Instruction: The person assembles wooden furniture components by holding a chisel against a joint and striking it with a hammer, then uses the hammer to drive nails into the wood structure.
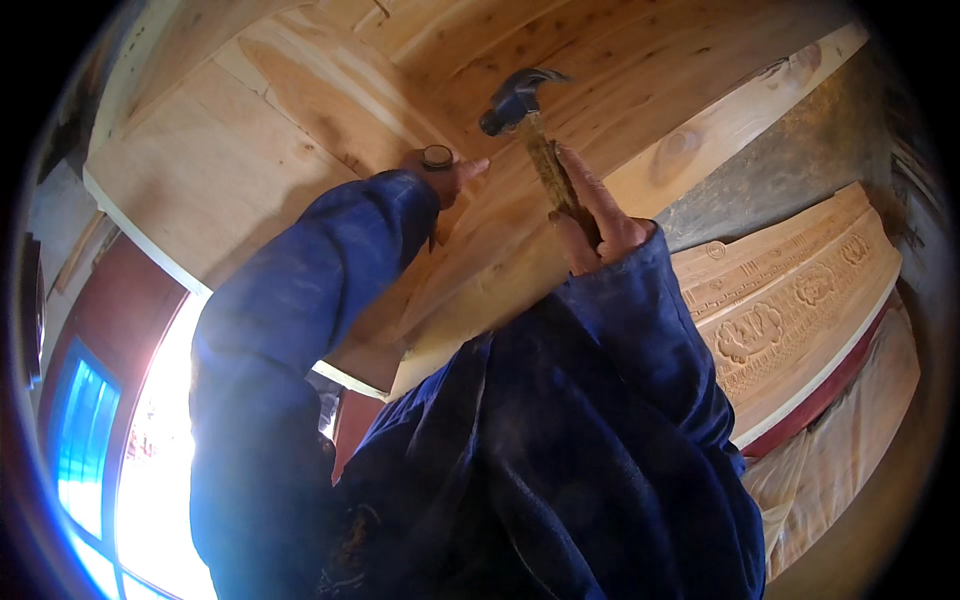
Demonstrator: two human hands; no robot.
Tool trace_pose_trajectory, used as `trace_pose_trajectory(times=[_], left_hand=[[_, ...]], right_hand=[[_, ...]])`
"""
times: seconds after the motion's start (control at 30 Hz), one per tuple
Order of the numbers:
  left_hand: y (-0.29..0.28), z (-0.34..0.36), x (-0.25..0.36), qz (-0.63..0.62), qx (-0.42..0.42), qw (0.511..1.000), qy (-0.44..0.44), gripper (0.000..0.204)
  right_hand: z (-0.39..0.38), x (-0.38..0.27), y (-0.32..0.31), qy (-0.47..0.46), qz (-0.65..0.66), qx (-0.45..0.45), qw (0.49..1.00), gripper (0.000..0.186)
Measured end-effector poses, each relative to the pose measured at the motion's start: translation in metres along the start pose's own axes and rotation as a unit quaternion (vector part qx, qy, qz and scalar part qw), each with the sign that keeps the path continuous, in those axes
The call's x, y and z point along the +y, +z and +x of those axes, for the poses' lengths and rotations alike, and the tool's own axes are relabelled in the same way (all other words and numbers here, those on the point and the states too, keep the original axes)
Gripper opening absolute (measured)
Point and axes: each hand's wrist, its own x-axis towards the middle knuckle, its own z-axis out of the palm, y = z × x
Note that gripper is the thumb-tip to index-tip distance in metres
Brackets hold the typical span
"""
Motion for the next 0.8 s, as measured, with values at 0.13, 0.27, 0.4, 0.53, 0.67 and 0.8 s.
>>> trace_pose_trajectory(times=[0.13,0.27,0.4,0.53,0.67,0.8], left_hand=[[0.007,-0.006,-0.014,-0.067,-0.044,0.997,0.016,0.037],[0.014,-0.019,-0.004,-0.139,-0.038,0.990,-0.008,0.037],[0.011,-0.014,-0.009,-0.125,-0.048,0.991,-0.017,0.040],[0.009,-0.012,-0.011,-0.099,-0.058,0.993,-0.008,0.047],[0.012,-0.010,-0.013,-0.105,-0.060,0.993,-0.003,0.048],[0.015,-0.006,-0.018,-0.159,-0.077,0.984,-0.007,0.034]], right_hand=[[0.000,-0.002,0.007,-0.011,-0.007,-0.019,1.000,0.055],[0.003,0.003,0.006,-0.092,-0.059,0.001,0.994,0.055],[0.012,-0.022,-0.004,0.082,-0.018,-0.060,0.995,0.056],[0.024,-0.024,-0.003,0.044,-0.004,-0.032,0.999,0.057],[0.023,-0.013,0.017,-0.026,-0.014,-0.021,0.999,0.057],[0.020,-0.014,0.020,0.001,-0.058,-0.107,0.993,0.055]])
